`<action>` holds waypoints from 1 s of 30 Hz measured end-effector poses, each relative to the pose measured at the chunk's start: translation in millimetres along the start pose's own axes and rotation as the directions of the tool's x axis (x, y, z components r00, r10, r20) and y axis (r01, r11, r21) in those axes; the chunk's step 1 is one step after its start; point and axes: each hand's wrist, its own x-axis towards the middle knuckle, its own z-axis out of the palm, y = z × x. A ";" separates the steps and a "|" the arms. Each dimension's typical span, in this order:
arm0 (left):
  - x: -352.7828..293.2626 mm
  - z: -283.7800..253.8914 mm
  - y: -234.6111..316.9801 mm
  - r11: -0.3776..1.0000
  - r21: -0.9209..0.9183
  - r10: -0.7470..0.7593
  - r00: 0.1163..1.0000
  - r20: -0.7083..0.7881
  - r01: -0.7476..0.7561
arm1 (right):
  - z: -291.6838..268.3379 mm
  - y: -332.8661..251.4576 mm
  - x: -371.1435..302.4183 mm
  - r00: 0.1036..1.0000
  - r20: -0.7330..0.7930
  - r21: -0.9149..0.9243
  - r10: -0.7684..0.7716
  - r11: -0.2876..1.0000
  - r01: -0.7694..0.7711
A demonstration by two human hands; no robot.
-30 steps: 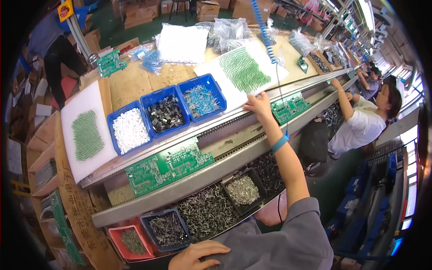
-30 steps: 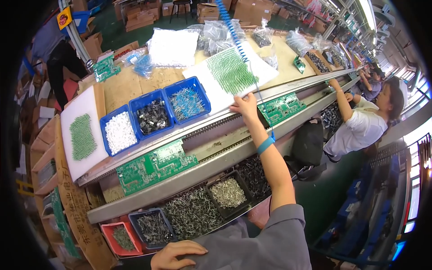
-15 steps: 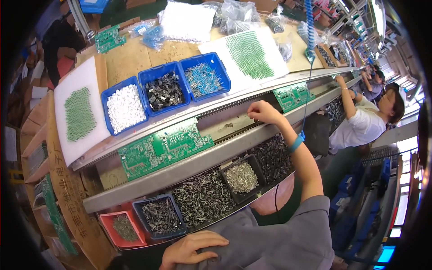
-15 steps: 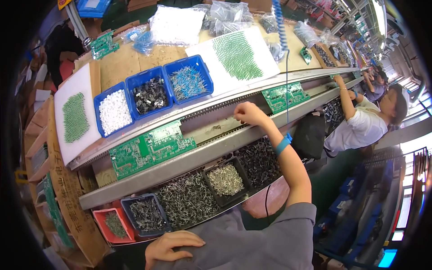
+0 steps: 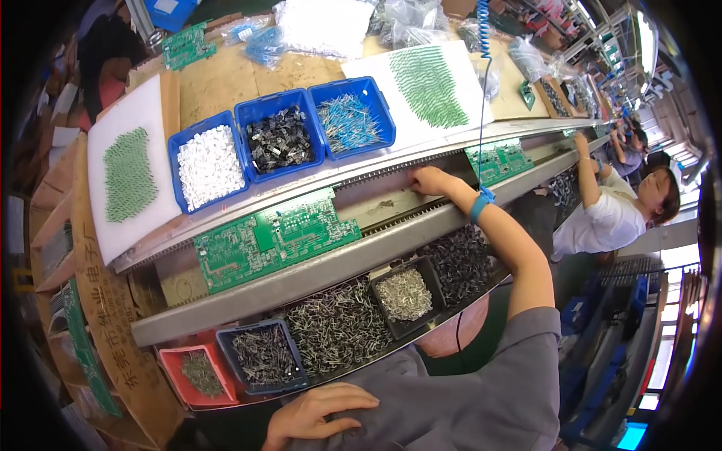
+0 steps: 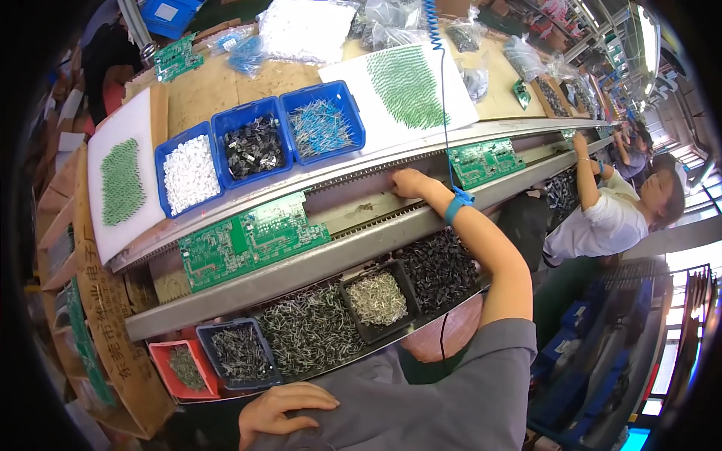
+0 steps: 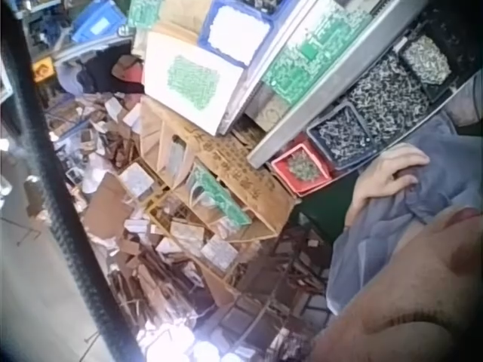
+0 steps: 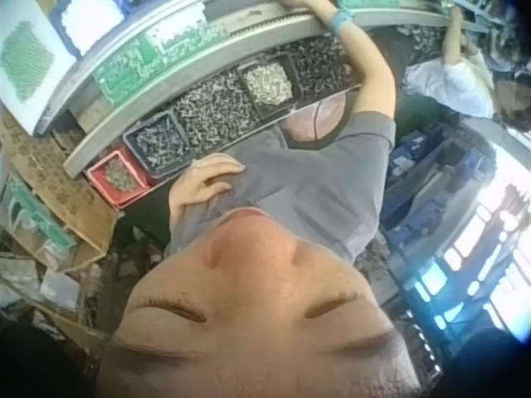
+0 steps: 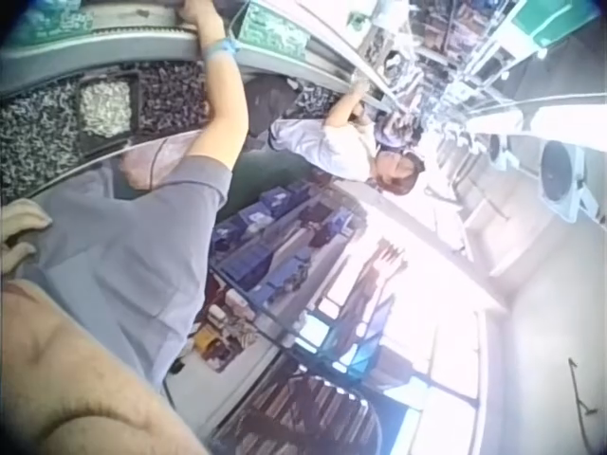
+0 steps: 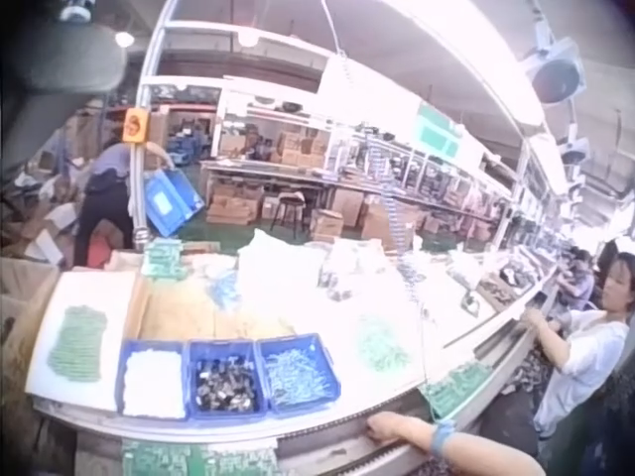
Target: The person assembles circuit boards along an assembly line by picking electronic components from bins and foam trays and inserting them into printed circuit boards by hand, sliding boards along the track.
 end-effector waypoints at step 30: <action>1.8 -2.1 -7.6 0.999 -0.040 0.021 1.000 -0.009 -0.021 | 4.8 -11.4 1.6 0.996 -0.016 0.254 0.089 0.964 -0.082</action>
